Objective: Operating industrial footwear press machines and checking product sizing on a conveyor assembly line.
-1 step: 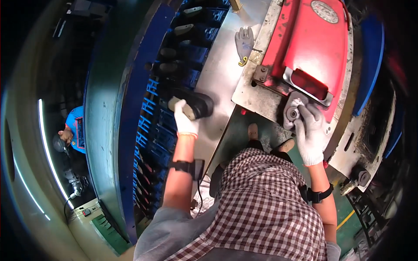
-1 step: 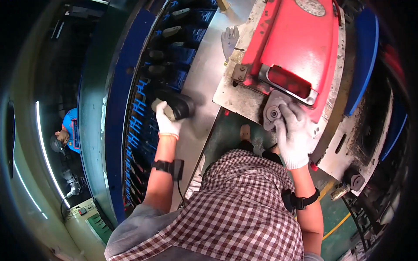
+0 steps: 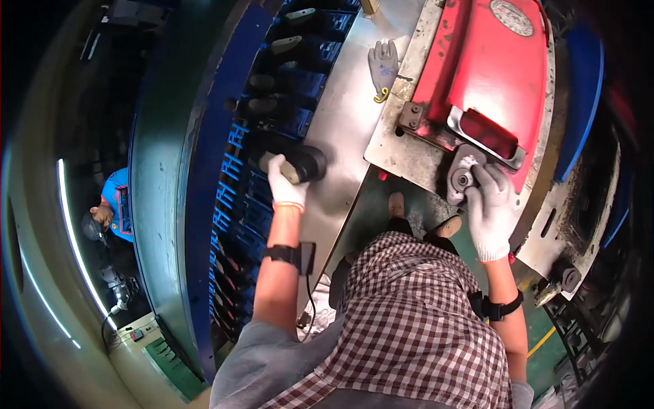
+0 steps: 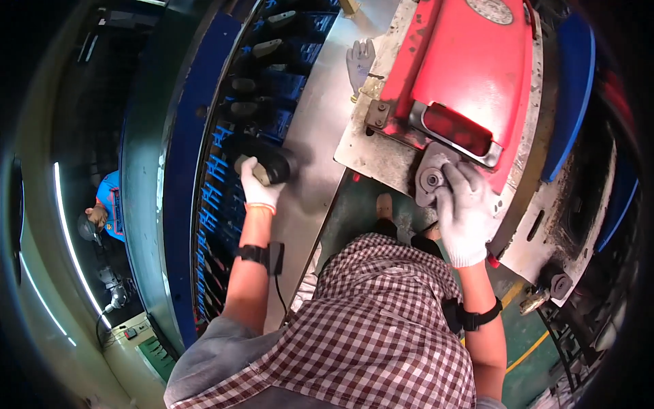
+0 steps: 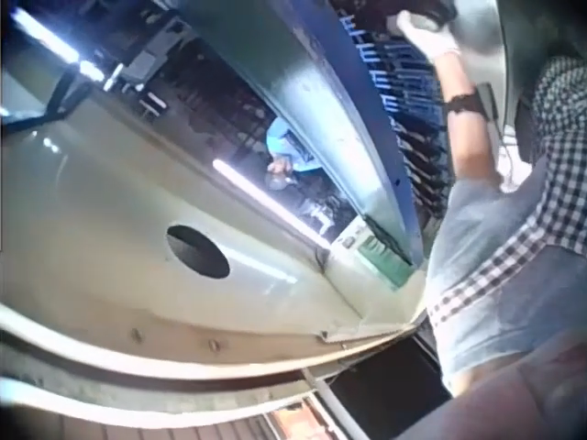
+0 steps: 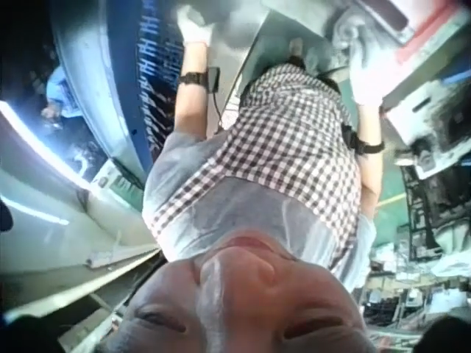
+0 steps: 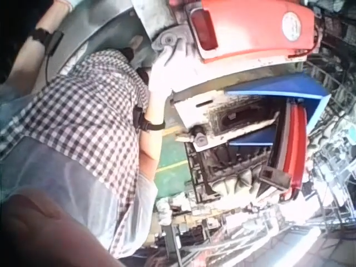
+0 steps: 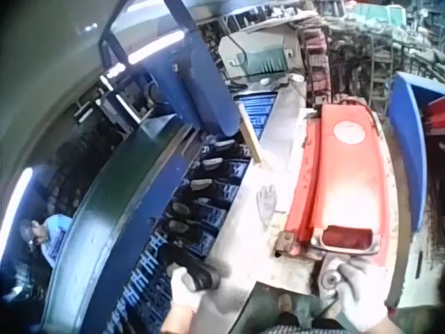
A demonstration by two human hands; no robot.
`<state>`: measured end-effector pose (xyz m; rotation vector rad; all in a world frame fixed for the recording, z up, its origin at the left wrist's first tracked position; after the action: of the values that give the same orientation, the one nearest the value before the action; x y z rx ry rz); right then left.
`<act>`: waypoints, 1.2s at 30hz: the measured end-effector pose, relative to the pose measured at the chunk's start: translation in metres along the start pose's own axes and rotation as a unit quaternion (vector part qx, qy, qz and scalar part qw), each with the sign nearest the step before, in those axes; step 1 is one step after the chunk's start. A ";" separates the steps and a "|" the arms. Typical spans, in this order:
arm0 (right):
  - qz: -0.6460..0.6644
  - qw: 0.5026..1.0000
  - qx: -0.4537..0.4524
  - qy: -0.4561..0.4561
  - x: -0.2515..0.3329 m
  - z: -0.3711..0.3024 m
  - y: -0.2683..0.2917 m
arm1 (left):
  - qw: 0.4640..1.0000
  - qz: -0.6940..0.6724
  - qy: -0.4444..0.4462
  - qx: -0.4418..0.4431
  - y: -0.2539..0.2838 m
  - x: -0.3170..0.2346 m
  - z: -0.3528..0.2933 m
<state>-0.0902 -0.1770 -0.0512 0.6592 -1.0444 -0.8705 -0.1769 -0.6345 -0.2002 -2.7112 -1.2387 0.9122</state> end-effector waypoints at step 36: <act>-0.113 0.992 -0.037 -0.048 0.004 0.001 0.007 | 0.531 0.760 -0.374 0.017 -0.054 0.099 0.059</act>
<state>-0.0883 -0.1770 -0.0431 0.6865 -1.0308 -1.1428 -0.1940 -0.5412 -0.2846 -2.6929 1.8531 2.0459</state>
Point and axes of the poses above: each hand's wrist, its own z-axis towards the middle knuckle, its own y-axis out of the back of the hand, x = y × z, the point moved 9 cm from there along z, towards the middle knuckle, and after that the axes turned 14 degrees about y, right-handed, at the moved point
